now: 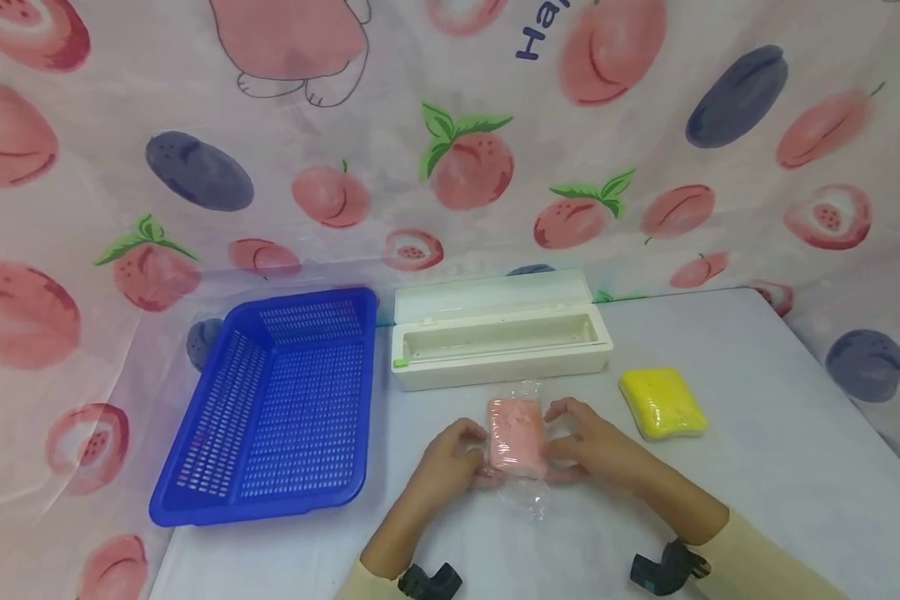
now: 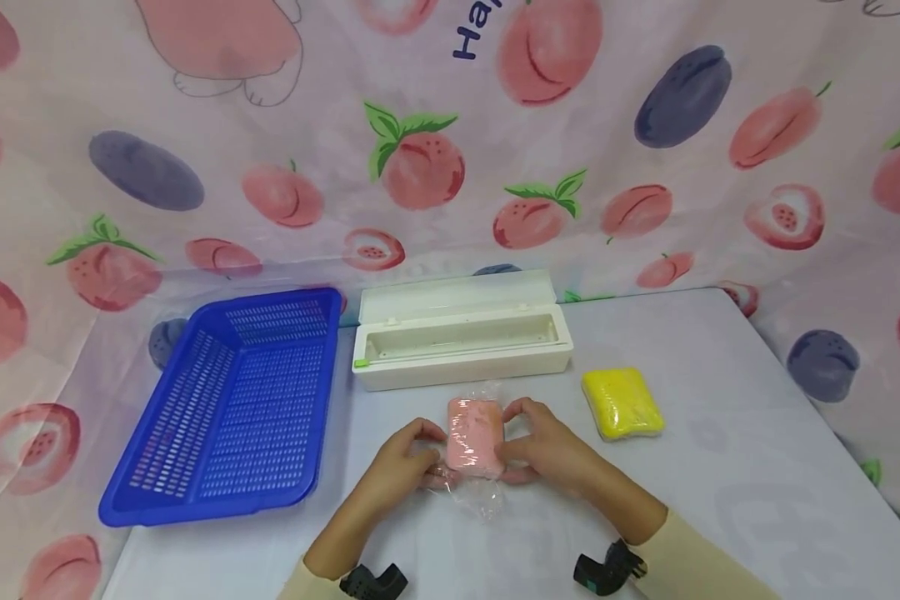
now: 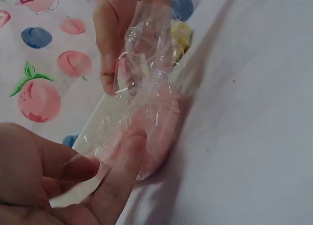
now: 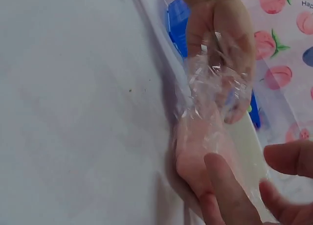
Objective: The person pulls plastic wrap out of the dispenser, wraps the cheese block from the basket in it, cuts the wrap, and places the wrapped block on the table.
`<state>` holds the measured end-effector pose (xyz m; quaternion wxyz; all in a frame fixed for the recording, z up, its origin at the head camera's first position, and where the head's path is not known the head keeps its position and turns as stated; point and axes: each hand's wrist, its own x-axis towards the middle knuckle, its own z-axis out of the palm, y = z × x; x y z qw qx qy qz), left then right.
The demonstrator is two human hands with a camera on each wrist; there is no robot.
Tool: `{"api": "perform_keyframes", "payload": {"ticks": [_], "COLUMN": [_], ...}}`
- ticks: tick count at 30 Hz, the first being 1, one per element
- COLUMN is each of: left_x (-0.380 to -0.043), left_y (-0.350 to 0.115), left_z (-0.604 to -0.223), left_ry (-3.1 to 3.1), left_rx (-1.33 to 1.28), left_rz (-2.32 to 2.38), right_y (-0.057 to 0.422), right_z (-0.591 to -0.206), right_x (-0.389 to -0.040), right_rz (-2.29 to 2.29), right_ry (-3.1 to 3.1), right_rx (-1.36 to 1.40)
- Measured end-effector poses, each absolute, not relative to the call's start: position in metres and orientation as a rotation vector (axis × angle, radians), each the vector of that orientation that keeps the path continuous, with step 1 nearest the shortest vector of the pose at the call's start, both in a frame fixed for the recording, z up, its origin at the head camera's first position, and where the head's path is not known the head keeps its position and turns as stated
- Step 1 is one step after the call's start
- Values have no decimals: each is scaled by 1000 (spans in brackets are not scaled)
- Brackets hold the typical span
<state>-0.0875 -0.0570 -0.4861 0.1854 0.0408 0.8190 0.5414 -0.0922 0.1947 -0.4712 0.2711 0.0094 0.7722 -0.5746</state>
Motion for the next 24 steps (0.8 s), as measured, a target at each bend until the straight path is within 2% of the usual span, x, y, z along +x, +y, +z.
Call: {"api": "perform_keyframes", "payload": {"ticks": [7,13,18,24], "left_x": [-76,-80,-85,-87], "left_y": [-69,-64,-59,-55], "left_z": [-492,-490,-495,-496], "left_ry": [2539,2675,2744,2752], "left_rx": [591,779,984,971], "left_rz": [1355,1244,1183,1224], "right_y": [203,195,195,195], "right_z": [-465,-474,-476,-482], "right_x": [-78,-75,-77,-81], "right_rz": [-1120,-918,-861,-853], "right_ry": [2487,2627,2657,2689], "right_rx": [-575,-877,-1012,-1084]}}
